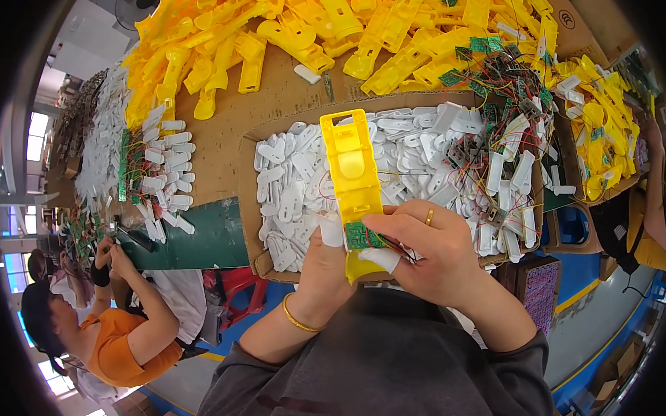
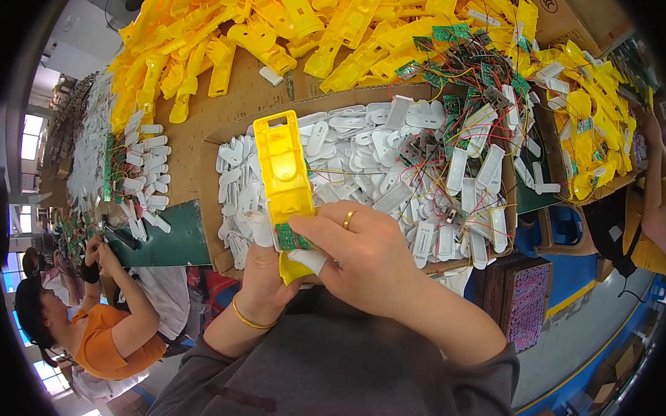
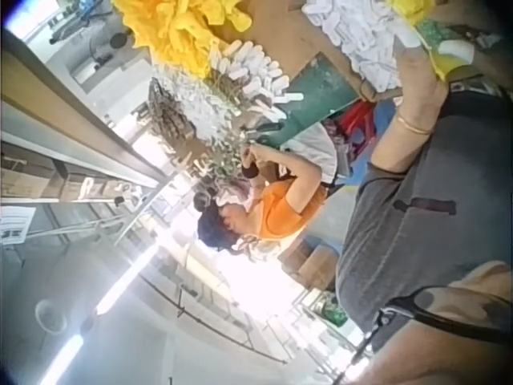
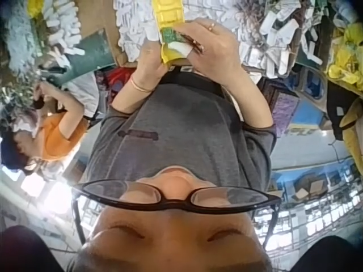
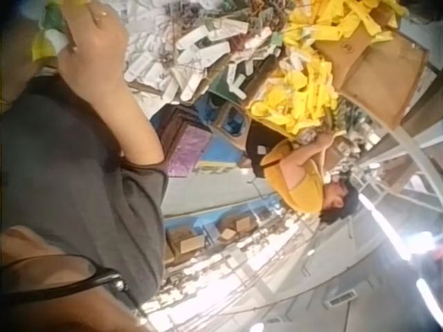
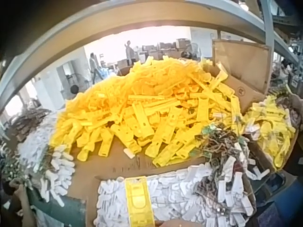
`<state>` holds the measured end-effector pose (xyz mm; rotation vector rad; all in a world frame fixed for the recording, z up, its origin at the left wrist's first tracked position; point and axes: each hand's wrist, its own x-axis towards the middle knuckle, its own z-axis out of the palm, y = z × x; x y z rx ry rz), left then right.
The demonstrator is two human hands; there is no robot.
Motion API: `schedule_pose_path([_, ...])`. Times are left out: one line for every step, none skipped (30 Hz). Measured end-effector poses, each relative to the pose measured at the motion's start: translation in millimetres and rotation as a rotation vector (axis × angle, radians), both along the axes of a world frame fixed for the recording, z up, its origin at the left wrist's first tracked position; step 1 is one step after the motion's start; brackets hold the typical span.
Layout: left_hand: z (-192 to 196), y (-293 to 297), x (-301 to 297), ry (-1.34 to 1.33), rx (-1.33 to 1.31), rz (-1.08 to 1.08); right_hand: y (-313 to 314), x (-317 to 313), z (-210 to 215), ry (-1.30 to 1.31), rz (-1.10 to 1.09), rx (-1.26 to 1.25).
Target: Assembling small electronic components into yellow plastic housings on a factory assembly line.
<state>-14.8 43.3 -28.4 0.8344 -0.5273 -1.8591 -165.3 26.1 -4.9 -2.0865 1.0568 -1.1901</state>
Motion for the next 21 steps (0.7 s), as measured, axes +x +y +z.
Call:
schedule_pose_path([-2.5,1.4,-0.2,-0.060,0.019,0.023,-1.7,-1.9,1.9,-0.001,-0.001,0.001])
schedule_pose_path([-5.6,2.5,-0.3,-0.061,0.020,0.021,-4.8,-4.3,5.3,0.017,0.051,0.061])
schedule_pose_path([-7.8,3.4,-1.1,-0.064,-0.024,0.040,-7.5,-6.5,8.0,0.033,0.099,0.120])
schedule_pose_path([-8.5,4.4,-1.9,-0.068,-0.068,0.059,-10.1,-7.1,7.3,0.032,0.093,0.120])
schedule_pose_path([-7.3,5.8,-2.1,-0.069,-0.068,0.053,-12.6,-6.9,4.8,0.016,0.132,0.142])
schedule_pose_path([-5.7,4.7,-2.7,-0.149,-0.089,0.073,-15.0,-7.2,2.3,0.002,0.166,0.159])
schedule_pose_path([-4.2,3.3,-3.0,-0.229,-0.111,0.094,-13.9,-6.1,-2.4,0.003,0.154,0.156])
schedule_pose_path([-2.7,1.4,-2.6,-0.227,-0.116,0.083,-10.4,-3.9,-8.3,-0.008,0.116,0.099])
schedule_pose_path([-2.1,1.2,-0.9,-0.298,-0.191,0.070,-6.0,-1.5,-12.0,-0.020,0.085,0.045])
schedule_pose_path([-1.9,1.2,0.2,-0.368,-0.267,0.058,-2.3,-0.5,-11.7,-0.026,0.053,0.044])
schedule_pose_path([-2.5,1.7,0.4,-0.370,-0.268,0.055,0.8,0.9,-11.2,-0.028,0.050,0.043])
schedule_pose_path([-2.9,3.2,1.5,-0.398,-0.268,0.044,4.7,3.2,-9.8,-0.012,-0.004,-0.025])
schedule_pose_path([-3.5,4.0,2.9,-0.426,-0.269,0.032,7.0,4.1,-8.6,0.004,-0.058,-0.093])
schedule_pose_path([-5.4,3.9,5.5,-0.429,-0.269,0.027,7.6,2.5,-7.8,0.000,-0.063,-0.092])
schedule_pose_path([-8.6,2.3,7.5,-0.408,-0.262,-0.014,6.6,-1.5,-7.7,0.042,-0.035,-0.059])
schedule_pose_path([-9.0,0.5,7.6,-0.387,-0.255,-0.055,6.1,-4.4,-7.7,0.085,-0.007,-0.027])
schedule_pose_path([-6.0,-1.6,6.2,-0.387,-0.258,-0.059,6.2,-5.1,-11.8,0.084,-0.012,-0.029])
schedule_pose_path([2.7,-5.2,2.8,-0.468,-0.311,-0.117,6.6,-5.2,-19.5,0.088,-0.054,-0.081])
schedule_pose_path([8.4,-7.1,0.2,-0.548,-0.364,-0.176,7.4,-6.0,-23.6,0.091,-0.097,-0.133])
schedule_pose_path([9.7,-6.8,-1.7,-0.547,-0.366,-0.177,10.6,-7.9,-23.1,0.092,-0.098,-0.135])
schedule_pose_path([11.0,-6.5,-2.5,-0.531,-0.359,-0.185,14.7,-8.7,-21.6,0.138,-0.098,-0.131])
